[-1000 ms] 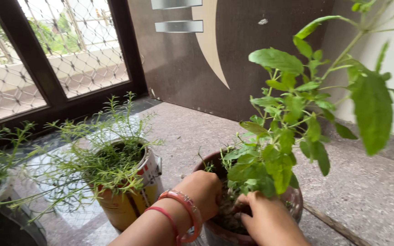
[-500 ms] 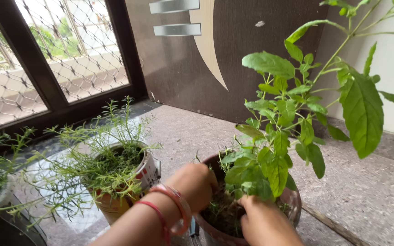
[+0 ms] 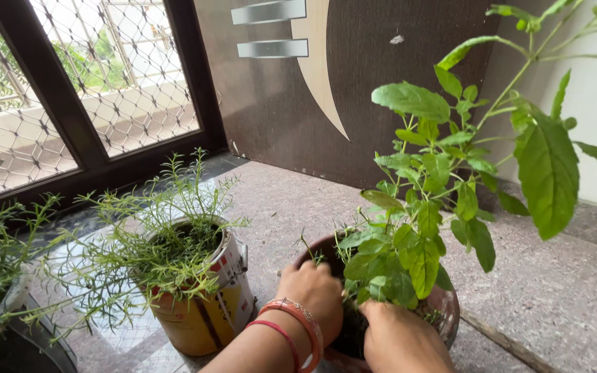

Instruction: The person clears dry leaves from a potted plant and uses a wooden stake to loosen the soil in the pot.

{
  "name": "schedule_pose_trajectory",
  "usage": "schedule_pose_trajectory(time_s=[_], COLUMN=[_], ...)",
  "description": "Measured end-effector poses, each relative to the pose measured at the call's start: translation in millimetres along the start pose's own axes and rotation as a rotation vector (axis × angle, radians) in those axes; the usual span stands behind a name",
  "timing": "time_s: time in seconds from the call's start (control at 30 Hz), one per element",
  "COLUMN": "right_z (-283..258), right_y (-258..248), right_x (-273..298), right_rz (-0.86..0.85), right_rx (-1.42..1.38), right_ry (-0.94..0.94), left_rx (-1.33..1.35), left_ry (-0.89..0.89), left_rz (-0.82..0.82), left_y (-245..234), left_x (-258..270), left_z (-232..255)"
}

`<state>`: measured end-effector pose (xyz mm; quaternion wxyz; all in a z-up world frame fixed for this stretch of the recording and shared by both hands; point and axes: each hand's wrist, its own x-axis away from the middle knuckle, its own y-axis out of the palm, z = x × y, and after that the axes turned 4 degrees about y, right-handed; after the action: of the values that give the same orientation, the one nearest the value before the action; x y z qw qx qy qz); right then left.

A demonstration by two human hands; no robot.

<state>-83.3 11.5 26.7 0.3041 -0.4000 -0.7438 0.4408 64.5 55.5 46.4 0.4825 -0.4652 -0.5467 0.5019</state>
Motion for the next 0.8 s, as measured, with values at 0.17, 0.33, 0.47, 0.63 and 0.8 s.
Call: schedule_pose_trajectory(time_s=[0.17,0.33,0.47,0.63,0.8], right_z=[3.2,0.9,3.9,-1.0,1.8], right_y=[6.1,2.2,3.4,-1.8,4.8], right_x=[2.3,4.8,6.4,9.9,8.1], right_rz=[0.068,0.093,0.095,0.067,0.077], right_rx=[-0.009,-0.056,-0.043,-0.045,-0.032], right_ry=[-0.084,-0.110,-0.122,-0.089,-0.105], left_rx=[0.141,0.111,0.053,0.045,0.031], left_ry=[0.022,-0.039,-0.034,-0.006,-0.022], left_rz=[0.113,0.115,0.120,0.151,0.091], left_y=[11.3,15.9,29.2,40.0,40.6], left_x=[-17.5,-16.7,-23.5,-38.1,-32.7], left_z=[-6.7,-5.9,-5.2,-15.6,-11.8])
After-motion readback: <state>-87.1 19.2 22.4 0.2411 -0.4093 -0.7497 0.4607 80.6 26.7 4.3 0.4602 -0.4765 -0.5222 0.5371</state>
